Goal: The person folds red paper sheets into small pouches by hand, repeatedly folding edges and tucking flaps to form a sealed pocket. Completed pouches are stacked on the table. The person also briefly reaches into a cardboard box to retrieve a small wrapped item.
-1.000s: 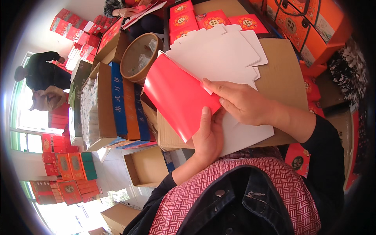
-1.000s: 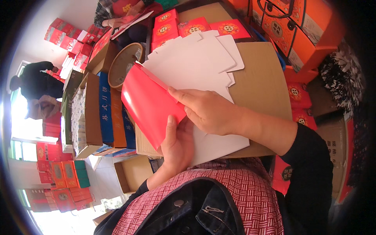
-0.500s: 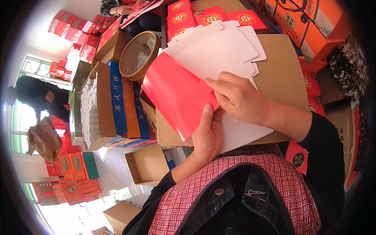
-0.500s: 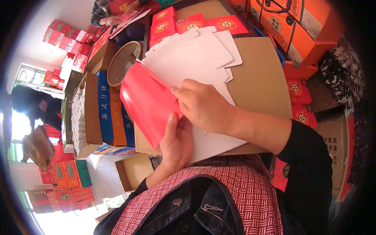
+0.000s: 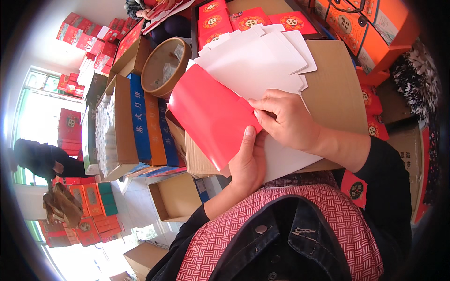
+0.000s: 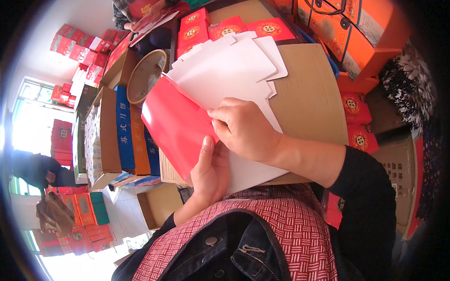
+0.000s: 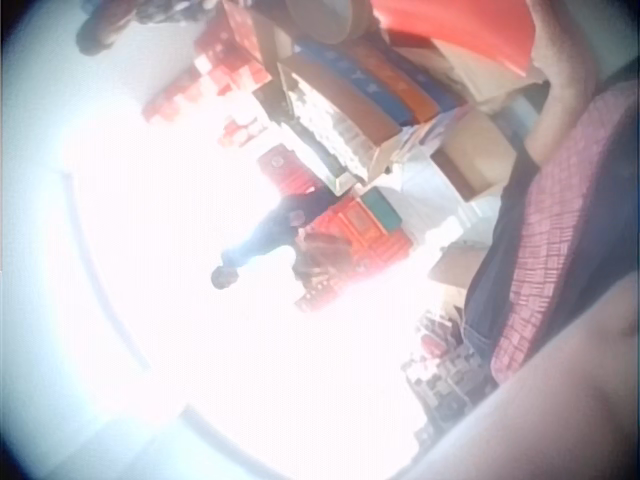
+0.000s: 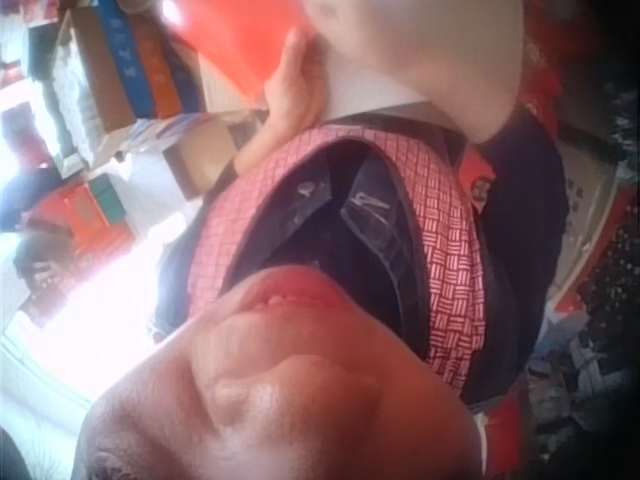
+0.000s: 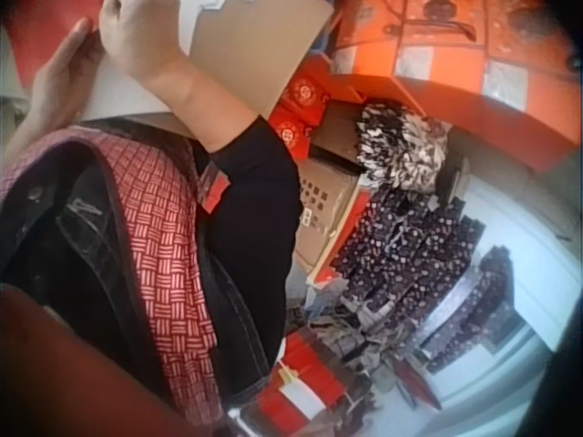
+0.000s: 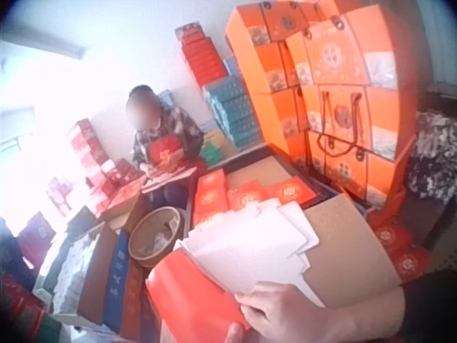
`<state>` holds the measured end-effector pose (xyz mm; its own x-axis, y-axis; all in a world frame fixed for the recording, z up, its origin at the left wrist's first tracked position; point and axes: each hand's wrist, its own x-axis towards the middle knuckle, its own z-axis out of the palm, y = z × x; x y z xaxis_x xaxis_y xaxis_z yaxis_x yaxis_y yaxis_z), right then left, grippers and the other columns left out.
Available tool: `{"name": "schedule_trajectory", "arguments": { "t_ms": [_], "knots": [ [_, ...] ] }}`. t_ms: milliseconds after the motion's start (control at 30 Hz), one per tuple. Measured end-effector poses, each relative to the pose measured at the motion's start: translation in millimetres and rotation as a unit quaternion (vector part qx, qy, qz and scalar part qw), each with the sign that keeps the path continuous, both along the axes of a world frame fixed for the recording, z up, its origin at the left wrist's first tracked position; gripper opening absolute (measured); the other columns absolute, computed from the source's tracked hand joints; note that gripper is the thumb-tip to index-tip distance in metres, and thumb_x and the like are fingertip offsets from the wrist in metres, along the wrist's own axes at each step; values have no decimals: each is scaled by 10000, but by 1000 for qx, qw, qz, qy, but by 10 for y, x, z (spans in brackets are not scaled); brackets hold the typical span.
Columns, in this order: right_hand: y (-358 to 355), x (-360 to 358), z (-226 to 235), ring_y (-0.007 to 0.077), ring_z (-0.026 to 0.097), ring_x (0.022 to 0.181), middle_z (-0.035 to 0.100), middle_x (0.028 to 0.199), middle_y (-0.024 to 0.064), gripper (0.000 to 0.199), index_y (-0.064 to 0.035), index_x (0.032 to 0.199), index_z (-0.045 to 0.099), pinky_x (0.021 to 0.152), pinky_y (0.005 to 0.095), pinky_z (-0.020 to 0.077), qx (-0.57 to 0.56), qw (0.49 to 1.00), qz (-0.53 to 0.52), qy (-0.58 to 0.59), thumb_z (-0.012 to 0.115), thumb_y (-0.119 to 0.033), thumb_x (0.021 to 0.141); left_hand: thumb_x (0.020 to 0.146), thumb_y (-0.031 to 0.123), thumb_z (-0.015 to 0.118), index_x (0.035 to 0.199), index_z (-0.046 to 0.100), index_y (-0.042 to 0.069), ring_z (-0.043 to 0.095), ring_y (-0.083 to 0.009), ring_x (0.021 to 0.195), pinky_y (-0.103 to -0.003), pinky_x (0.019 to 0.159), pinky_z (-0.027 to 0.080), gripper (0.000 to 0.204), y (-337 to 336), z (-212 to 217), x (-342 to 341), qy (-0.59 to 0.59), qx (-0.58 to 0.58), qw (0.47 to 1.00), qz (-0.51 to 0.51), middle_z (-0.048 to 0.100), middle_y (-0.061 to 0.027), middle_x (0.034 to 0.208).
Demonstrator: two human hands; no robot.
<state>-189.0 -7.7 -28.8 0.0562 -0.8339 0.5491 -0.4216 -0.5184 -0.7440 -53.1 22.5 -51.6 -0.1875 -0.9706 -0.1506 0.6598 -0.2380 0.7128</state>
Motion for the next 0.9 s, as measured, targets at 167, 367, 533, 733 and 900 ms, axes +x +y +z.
{"name": "schedule_trajectory", "arguments": {
  "t_ms": [167,367,533,733,900],
  "knots": [
    [1,-51,18,205,565,612,583,748,120,213,52,1016,662,554,293,452,24,999,31,-2,606,24,812,964,132,505,1331,379,25,477,-215,1185,-370,1066,359,403,14,15,17,5,-20,1000,-15,482,-109,1308],
    [-15,-107,-3,168,550,628,578,754,91,233,50,1054,654,579,268,443,22,995,92,-17,590,26,831,954,114,517,1339,369,23,447,-227,1221,-395,1095,321,422,18,21,6,9,-15,1000,-11,472,-111,1315],
    [-9,-113,9,125,523,652,578,769,56,235,41,1077,654,607,238,428,68,990,118,-43,571,7,859,947,100,525,1343,359,22,435,-234,1239,-411,1094,323,437,31,13,14,7,-6,1000,-5,464,-108,1321],
    [-94,-138,106,147,617,882,652,938,121,365,92,1096,583,761,278,495,269,938,83,-203,628,-208,894,936,40,525,1335,376,31,461,-218,1208,-382,1058,372,426,55,79,11,25,-2,1000,8,472,-101,1306],
    [-12,34,50,254,557,1108,563,1185,204,539,88,1257,414,942,347,440,285,951,84,-85,608,-282,917,924,10,543,1313,409,26,493,-200,1163,-330,1000,426,412,113,37,3,-26,-3,1000,-17,492,-92,1270]
  ]
}}
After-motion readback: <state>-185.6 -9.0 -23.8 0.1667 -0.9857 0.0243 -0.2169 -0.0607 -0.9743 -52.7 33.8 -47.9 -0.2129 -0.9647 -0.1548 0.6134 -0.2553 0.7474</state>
